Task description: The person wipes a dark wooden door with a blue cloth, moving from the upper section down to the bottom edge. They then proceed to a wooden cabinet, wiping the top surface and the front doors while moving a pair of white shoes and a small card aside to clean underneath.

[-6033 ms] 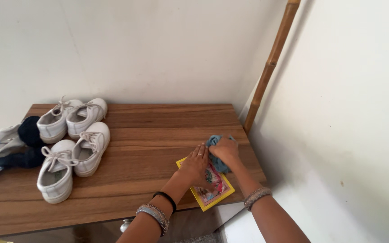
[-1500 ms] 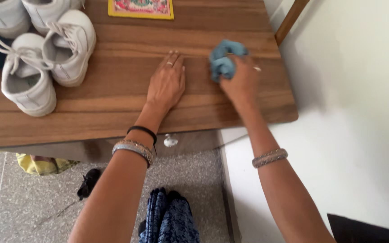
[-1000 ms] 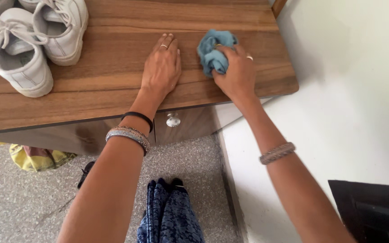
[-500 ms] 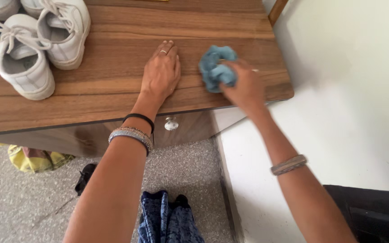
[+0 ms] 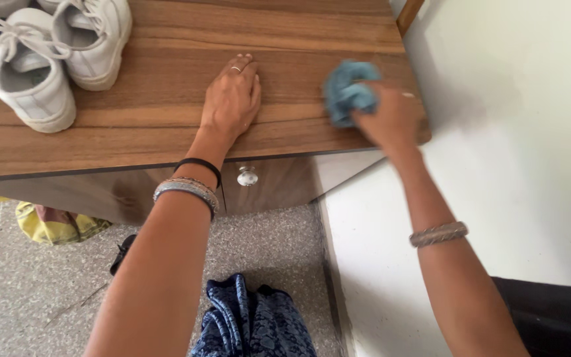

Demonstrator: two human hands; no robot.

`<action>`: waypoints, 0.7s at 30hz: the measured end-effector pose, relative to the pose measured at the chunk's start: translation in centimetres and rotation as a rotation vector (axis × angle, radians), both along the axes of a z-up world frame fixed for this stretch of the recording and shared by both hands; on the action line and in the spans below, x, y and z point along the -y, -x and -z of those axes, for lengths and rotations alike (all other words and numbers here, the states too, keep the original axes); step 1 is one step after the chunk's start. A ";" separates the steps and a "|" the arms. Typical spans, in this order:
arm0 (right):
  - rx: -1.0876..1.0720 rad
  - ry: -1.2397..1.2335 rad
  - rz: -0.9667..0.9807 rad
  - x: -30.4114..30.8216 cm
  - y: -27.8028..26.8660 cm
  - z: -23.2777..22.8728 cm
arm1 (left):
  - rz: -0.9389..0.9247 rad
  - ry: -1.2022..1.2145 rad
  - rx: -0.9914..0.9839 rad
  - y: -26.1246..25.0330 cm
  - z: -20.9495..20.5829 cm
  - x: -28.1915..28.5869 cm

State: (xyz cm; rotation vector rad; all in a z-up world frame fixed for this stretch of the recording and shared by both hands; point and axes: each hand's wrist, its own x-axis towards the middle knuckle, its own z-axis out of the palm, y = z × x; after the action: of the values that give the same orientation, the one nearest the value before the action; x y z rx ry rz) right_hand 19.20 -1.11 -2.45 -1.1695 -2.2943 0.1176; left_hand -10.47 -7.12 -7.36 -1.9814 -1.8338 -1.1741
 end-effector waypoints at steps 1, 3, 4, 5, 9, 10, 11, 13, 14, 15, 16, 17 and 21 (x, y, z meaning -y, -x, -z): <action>-0.021 0.057 0.161 -0.7 -0.4 -0.3 | -0.006 0.004 -0.001 0.3 0.0 0.0; -0.048 0.174 0.494 -1.3 -1.1 -1.1 | -0.006 0.014 0.009 0.0 0.1 -0.1; 0.004 0.120 0.490 -1.1 -0.4 -1.1 | -0.009 0.016 0.010 0.1 0.0 -0.3; 0.057 0.067 0.485 -0.7 0.9 -0.7 | -0.012 0.018 0.011 0.1 -0.1 -0.4; 0.124 -0.120 0.152 2.3 3.5 1.0 | -0.012 0.022 0.033 -0.1 -0.2 -0.1; 0.105 -0.090 0.088 1.7 2.8 0.6 | -0.009 0.022 0.037 -0.2 -0.3 0.0; 0.087 -0.059 0.023 0.7 1.4 0.0 | -0.005 0.022 0.040 -0.2 -0.3 0.1; 0.049 0.069 0.112 -1.6 -0.3 -1.2 | -0.010 0.017 0.037 0.1 -0.5 -0.1; 0.035 0.177 0.270 -2.5 -1.1 -1.7 | -0.013 0.020 0.036 -0.1 -0.4 -0.1; 0.022 0.286 0.427 -2.9 -1.3 -1.8 | -0.016 0.023 0.035 -0.2 -0.3 -0.1; 0.055 0.214 0.444 -3.1 -0.7 -1.6 | -0.017 0.025 0.036 -0.2 -0.2 -0.2; 0.087 0.142 0.461 -3.1 0.2 -1.3 | -0.017 0.027 0.037 -0.2 -0.2 -0.3; 0.156 -0.043 0.171 -0.4 3.6 0.6 | -0.002 0.019 0.036 -0.1 -0.4 -0.1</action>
State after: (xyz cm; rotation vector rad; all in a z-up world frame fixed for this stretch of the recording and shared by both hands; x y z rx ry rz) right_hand 15.61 -0.74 -3.07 -1.3901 -2.3041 -0.0893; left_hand -10.40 -7.00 -6.93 -1.9808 -1.8699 -1.2044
